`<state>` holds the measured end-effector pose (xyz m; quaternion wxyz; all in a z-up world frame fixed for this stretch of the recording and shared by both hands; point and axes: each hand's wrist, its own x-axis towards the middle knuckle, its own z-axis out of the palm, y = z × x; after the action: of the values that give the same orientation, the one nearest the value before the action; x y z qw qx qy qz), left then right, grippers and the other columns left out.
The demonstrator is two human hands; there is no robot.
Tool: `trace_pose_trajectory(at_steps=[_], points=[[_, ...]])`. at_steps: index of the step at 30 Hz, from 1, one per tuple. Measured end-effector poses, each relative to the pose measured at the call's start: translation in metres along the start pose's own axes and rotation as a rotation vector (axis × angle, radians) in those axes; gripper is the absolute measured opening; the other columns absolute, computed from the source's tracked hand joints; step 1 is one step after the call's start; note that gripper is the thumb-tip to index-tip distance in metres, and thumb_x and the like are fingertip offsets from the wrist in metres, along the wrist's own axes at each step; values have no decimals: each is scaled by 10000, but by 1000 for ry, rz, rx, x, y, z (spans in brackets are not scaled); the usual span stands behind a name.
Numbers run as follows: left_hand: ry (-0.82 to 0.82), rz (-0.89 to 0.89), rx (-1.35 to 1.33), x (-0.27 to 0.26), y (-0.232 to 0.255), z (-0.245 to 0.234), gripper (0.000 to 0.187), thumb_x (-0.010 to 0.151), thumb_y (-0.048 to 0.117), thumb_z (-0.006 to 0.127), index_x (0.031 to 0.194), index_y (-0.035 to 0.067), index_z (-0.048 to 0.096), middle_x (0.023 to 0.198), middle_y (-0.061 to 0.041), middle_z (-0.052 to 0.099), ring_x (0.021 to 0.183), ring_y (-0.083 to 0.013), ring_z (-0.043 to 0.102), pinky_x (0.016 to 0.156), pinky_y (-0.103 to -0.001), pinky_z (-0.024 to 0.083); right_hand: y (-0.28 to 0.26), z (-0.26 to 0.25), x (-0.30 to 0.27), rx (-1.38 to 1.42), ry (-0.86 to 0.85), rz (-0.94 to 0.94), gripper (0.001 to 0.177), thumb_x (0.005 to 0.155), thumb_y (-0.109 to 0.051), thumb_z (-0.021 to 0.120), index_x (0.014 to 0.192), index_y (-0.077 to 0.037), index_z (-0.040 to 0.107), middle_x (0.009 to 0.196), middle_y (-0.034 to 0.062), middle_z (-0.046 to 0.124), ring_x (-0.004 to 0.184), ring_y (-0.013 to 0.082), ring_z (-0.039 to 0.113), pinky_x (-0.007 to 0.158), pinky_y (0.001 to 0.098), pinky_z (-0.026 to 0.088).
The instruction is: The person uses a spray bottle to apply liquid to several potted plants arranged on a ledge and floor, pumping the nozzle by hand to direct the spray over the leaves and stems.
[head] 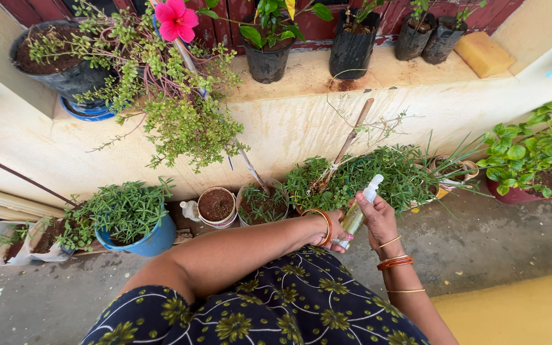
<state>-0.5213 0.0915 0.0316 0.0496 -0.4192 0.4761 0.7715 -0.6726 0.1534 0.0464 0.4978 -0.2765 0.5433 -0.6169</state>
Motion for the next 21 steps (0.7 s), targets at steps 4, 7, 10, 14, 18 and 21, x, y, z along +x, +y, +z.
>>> trace_pose_trajectory(at_steps=[4,7,10,14,18,21], points=[[37,-27,1,7,-2,2,770,902,45,704,1531,159,275,1117,-232,689,750,-287,727,528,-314,620,0,9,-2,37,46,2,412,949,-212,764,1250,17,602,1055,96,711,909,163,658,810,338,519],[46,-15,22,6,0,1,776,886,25,711,1537,169,314,1174,-212,667,809,-285,727,535,-316,628,-9,13,-7,-4,42,-87,477,902,-182,761,1319,-87,550,1093,36,693,966,118,633,862,315,497],[77,16,70,0,1,-1,762,860,-8,730,1510,171,376,1216,-191,644,879,-295,725,546,-325,631,-18,11,-14,6,29,-92,487,882,-169,743,1321,-95,547,1137,18,701,1023,127,634,903,331,492],[137,116,120,-5,7,2,729,820,-79,740,1445,145,440,1238,-178,622,944,-291,714,566,-353,658,-17,13,-16,94,-58,-178,414,962,-152,732,1314,-3,572,1120,85,710,1096,209,661,1003,369,488],[231,52,203,-6,12,4,744,804,-46,762,1434,192,446,1227,-161,654,952,-294,704,571,-372,595,-28,26,-19,9,-144,-255,556,899,-79,758,1390,-40,500,1219,82,640,1189,214,632,1044,375,479],[221,38,202,-1,10,0,742,795,-28,769,1433,199,465,1220,-158,673,954,-294,697,594,-398,576,-42,34,-24,-61,-192,-268,729,803,-7,775,1439,-79,426,1320,74,576,1239,203,591,1007,376,500]])
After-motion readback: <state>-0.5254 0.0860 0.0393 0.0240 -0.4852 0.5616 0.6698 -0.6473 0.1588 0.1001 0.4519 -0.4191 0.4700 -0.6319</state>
